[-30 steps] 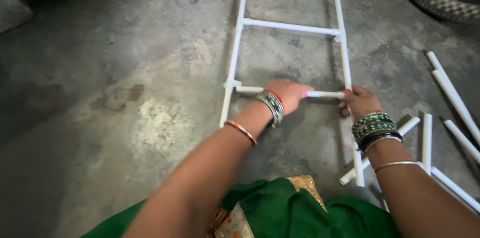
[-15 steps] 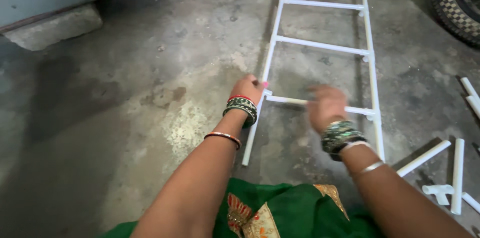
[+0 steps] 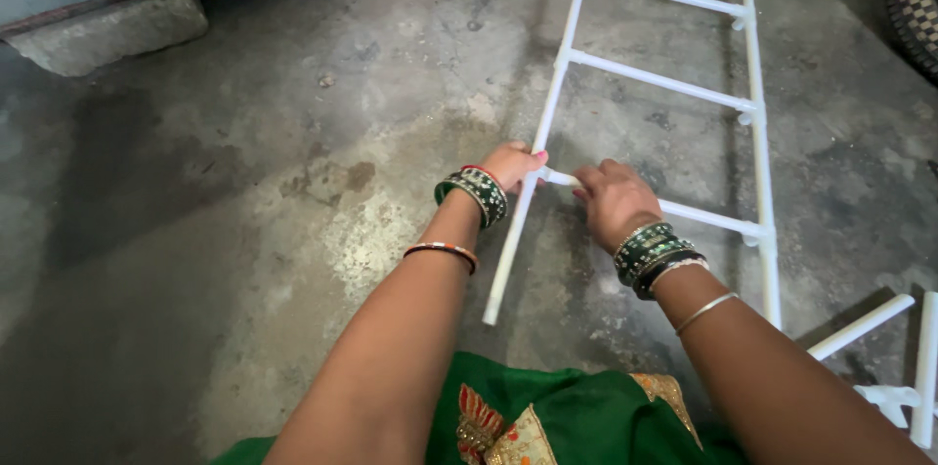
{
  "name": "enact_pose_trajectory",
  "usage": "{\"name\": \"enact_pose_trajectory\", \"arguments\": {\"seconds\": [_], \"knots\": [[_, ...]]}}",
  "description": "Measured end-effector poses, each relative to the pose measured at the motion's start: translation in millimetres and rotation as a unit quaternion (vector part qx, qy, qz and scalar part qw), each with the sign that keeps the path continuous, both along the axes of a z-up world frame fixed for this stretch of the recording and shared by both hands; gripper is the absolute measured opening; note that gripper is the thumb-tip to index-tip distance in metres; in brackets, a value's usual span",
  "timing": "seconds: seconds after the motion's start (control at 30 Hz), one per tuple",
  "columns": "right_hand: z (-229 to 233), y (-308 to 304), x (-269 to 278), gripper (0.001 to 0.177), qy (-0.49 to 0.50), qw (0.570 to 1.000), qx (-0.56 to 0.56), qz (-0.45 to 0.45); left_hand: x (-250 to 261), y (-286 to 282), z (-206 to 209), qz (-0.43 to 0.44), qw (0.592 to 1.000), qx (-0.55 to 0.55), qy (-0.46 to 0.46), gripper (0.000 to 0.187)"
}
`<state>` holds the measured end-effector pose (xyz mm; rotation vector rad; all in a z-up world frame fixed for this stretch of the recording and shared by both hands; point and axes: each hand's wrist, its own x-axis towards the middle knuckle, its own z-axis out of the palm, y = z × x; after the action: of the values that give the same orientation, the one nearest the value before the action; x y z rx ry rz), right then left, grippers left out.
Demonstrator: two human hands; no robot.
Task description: The person assembles a white PVC pipe frame on the floor, connecting short and long pipes with T-joints and elbow joints to form a ladder-like structure. They then assemble two short cross-brace pieces using T-joints and short pipes.
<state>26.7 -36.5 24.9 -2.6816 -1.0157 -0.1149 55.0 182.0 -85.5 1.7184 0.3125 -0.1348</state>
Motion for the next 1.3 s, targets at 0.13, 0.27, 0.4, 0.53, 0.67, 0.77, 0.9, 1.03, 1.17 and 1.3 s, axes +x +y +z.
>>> {"name": "enact_pose_trajectory", "arguments": {"seconds": [0.13,0.27,0.4,0.53,0.67,0.77,0.9,1.03,1.17,1.3], "knots": [[3,-7,-2,0.018,-0.01,1.0,-0.017,-0.02,-9,-17,16,-0.005,0.994,-0.084,0.074,0.04],[4,-15,-2,0.017,-0.045,0.998,0.029,0.019,-13,-39,45,0.119,0.974,-0.171,0.085,0.038],[4,-14,-1,0.015,-0.043,0.999,0.023,0.02,-15,-47,56,0.13,0.973,-0.171,0.087,0.036],[2,-16,-3,0.014,-0.042,0.998,0.032,0.036,-16,-34,46,0.121,0.949,-0.27,0.108,0.032],[0,-16,-5,0.014,-0.04,0.997,0.039,0.044,-11,-29,38,0.128,0.946,-0.279,0.107,0.028],[0,-14,-5,0.013,-0.035,0.999,0.014,0.033,-8,-29,39,0.131,0.948,-0.262,0.123,0.028],[3,-12,-2,0.014,-0.029,1.0,-0.01,0.001,-9,-29,43,0.112,0.943,-0.284,0.132,0.027],[3,-13,2,0.018,0.001,1.0,0.007,-0.009,-7,-35,50,0.139,0.938,-0.288,0.131,0.031],[-1,-15,2,0.019,-0.004,1.0,0.014,0.005,-13,-46,53,0.173,0.945,-0.264,0.083,0.037],[-1,-21,8,0.02,0.028,0.999,0.02,-0.024,-10,-53,61,0.144,0.956,-0.241,0.082,0.035]]}}
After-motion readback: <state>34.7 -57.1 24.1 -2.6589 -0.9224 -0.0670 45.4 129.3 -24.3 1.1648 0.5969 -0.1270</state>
